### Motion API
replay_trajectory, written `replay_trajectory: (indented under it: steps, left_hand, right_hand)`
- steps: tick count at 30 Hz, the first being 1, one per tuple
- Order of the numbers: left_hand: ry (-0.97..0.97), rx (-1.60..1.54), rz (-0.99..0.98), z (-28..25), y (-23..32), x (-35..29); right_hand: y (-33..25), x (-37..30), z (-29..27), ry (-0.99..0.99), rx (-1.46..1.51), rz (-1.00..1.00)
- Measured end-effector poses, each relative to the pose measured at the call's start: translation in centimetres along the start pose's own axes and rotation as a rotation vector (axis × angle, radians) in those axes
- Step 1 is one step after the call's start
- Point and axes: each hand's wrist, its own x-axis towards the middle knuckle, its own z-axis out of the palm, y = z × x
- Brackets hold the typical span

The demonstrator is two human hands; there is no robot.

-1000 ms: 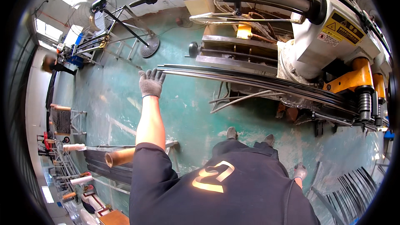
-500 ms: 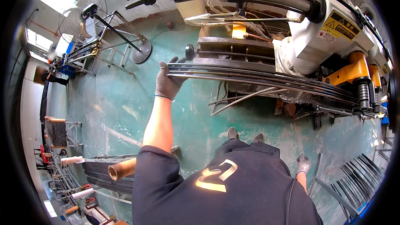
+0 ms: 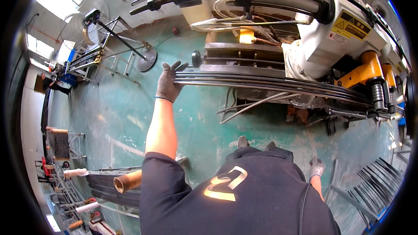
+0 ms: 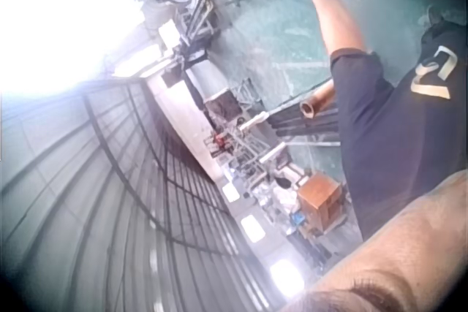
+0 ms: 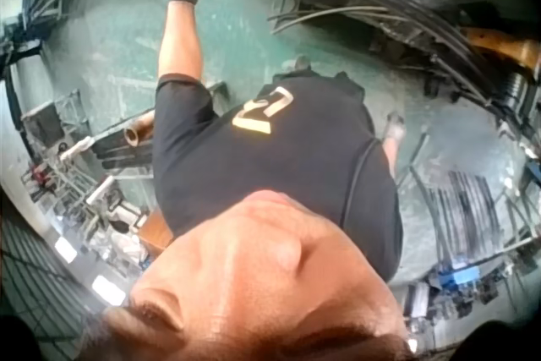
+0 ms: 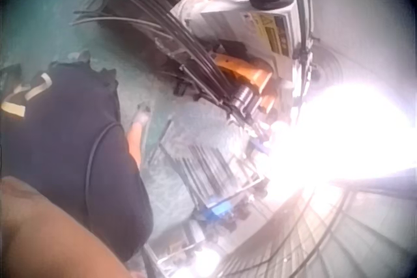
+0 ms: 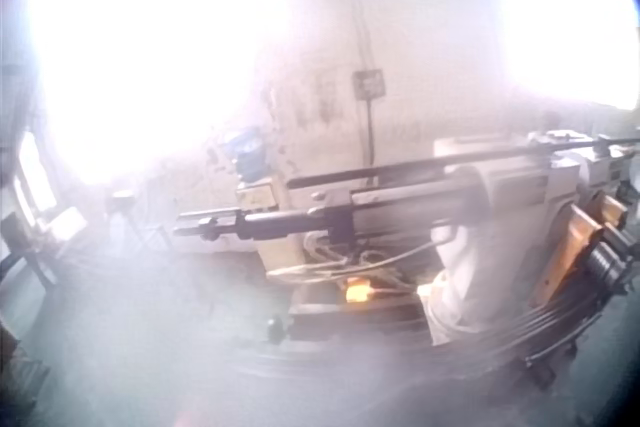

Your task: The person picks up bundles of straight metal rods from a rack and feeds them into a yellow bending machine. The machine bends the rods into a U-shape, which the person then removes and places onto a nearby rack. This process is repeated multiple times throughout the clip.

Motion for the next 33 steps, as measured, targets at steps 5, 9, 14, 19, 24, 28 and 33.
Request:
replay_trajectory:
  steps: [5, 9, 14, 19, 24, 28, 33]
  left_hand:
    - [0.015, 0.09, -0.08, 2.9, -0.5, 0.1]
    - [-0.042, 0.086, -0.103, 2.0, -0.5, -1.9]
    - [-0.173, 0.169, -0.082, 1.8, -0.3, -0.5]
    - [-0.182, 0.201, -0.058, 2.0, -0.5, -0.5]
    - [-0.072, 0.071, 0.094, -3.9, -1.2, 0.6]
    - [0.597, -0.39, 0.23, 2.2, -6.9, -1.4]
    - [0.205, -0.435, -0.192, -0.4, -23.1, -3.0]
  right_hand:
    - [4.0, 0.3, 0.8, 0.064, -0.053, 0.132]
    - [0.2, -1.1, -0.8, 0.042, -0.054, 0.141]
    - [-1.4, -1.6, -1.9, -0.023, -0.159, 0.201]
    - [-4.5, 0.5, -2.1, -0.103, -0.099, 0.139]
    - [-3.9, 3.9, -1.6, -0.169, -0.161, 0.024]
    - [-2.2, 7.8, -2.6, -0.242, -0.281, 0.14]
    - [0.6, 15.2, -3.1, -0.352, -0.234, 0.222]
